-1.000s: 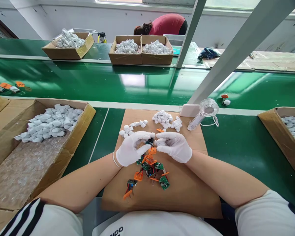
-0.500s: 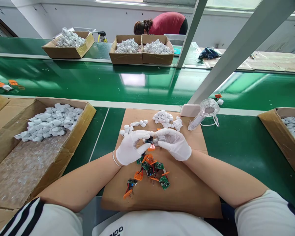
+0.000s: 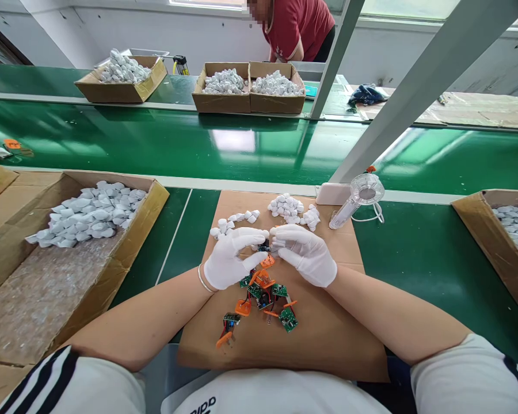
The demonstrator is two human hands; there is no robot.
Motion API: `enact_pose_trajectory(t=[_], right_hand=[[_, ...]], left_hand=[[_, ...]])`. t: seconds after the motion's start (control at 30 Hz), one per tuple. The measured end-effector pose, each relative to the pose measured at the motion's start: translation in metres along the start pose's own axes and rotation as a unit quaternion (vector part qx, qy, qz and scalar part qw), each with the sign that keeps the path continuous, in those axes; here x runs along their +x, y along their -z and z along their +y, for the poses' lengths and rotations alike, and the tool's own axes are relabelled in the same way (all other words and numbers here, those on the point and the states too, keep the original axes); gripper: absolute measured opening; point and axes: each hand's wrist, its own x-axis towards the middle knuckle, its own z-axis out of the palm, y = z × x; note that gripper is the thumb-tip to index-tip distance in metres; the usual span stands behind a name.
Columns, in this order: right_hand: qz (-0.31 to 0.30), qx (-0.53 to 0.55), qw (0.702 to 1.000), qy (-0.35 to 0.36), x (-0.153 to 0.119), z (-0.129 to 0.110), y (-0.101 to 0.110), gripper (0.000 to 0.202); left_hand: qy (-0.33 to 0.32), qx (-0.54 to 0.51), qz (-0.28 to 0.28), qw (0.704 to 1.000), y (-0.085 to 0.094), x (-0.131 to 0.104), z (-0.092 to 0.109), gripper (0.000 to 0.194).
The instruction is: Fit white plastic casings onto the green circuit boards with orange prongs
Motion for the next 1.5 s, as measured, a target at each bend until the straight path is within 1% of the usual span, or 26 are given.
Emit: enact_pose_trajectory(t=[0.07, 0.13, 0.23, 0.33, 0.5, 0.67, 0.87, 0.93, 1.0, 1.07, 1.13, 1.2, 1.27, 1.33, 1.37, 1.43, 1.5], right_hand=[[0.002, -0.081, 0.996, 0.034, -0.002, 0.004, 0.001, 0.02], [0.017, -0.137, 0.989, 0.058, -0.003, 0.007, 0.003, 0.021], [0.033, -0.165, 0.98, 0.109, -0.002, 0.007, 0.004, 0.022], [0.021, -0.182, 0.973, 0.142, 0.001, 0.002, 0.002, 0.016], [0.012, -0.214, 0.963, 0.166, 0.003, 0.002, 0.0, 0.01], [0.025, -0.218, 0.96, 0.172, -0.002, 0.008, 0.001, 0.013], [0.044, -0.266, 0.946, 0.179, -0.004, 0.008, -0.002, 0.014], [0.033, -0.256, 0.949, 0.18, -0.004, 0.005, -0.002, 0.016], [0.003, -0.226, 0.961, 0.159, -0.004, 0.001, -0.001, 0.016], [-0.015, -0.175, 0.978, 0.115, -0.004, -0.002, -0.001, 0.011], [-0.008, -0.089, 0.995, 0.052, -0.004, -0.004, -0.002, 0.006], [0.004, 0.022, 1.0, -0.021, -0.002, -0.004, -0.004, 0.013], [0.008, 0.107, 0.99, -0.093, 0.0, -0.003, -0.005, 0.025], [-0.005, 0.15, 0.976, -0.158, 0.003, -0.002, -0.005, 0.036], [-0.02, 0.162, 0.968, -0.188, 0.004, -0.002, -0.004, 0.041], [-0.07, 0.187, 0.949, -0.245, 0.007, -0.001, -0.001, 0.049], [-0.114, 0.208, 0.929, -0.284, 0.008, -0.002, 0.002, 0.053]], left_hand=[[0.006, 0.004, 0.004, 1.0, -0.001, 0.0, -0.001, 0.037], [0.006, -0.001, 0.0, 1.0, -0.001, 0.0, 0.0, 0.04], [-0.004, 0.003, -0.001, 1.0, -0.001, 0.001, 0.002, 0.042], [0.0, 0.017, 0.002, 1.0, -0.001, 0.002, 0.004, 0.039], [0.034, 0.025, -0.003, 0.999, -0.001, 0.002, 0.005, 0.038], [0.039, 0.027, 0.003, 0.999, -0.002, 0.0, 0.004, 0.039], [0.031, 0.043, 0.012, 0.999, -0.002, 0.001, 0.004, 0.035], [0.036, 0.053, 0.012, 0.998, -0.002, 0.001, 0.004, 0.033], [0.037, 0.058, 0.008, 0.998, -0.002, 0.0, 0.005, 0.032], [0.022, 0.052, 0.003, 0.998, -0.002, 0.0, 0.006, 0.034], [-0.01, 0.04, -0.006, 0.999, -0.002, 0.001, 0.008, 0.038], [-0.051, 0.037, -0.011, 0.998, -0.002, 0.002, 0.01, 0.042], [-0.092, 0.049, -0.006, 0.995, -0.002, 0.005, 0.011, 0.043], [-0.116, 0.062, -0.002, 0.991, 0.0, 0.007, 0.013, 0.041], [-0.126, 0.065, -0.004, 0.99, 0.001, 0.007, 0.013, 0.039], [-0.143, 0.066, -0.013, 0.987, 0.002, 0.008, 0.014, 0.036], [-0.159, 0.061, -0.021, 0.985, 0.002, 0.008, 0.014, 0.032]])
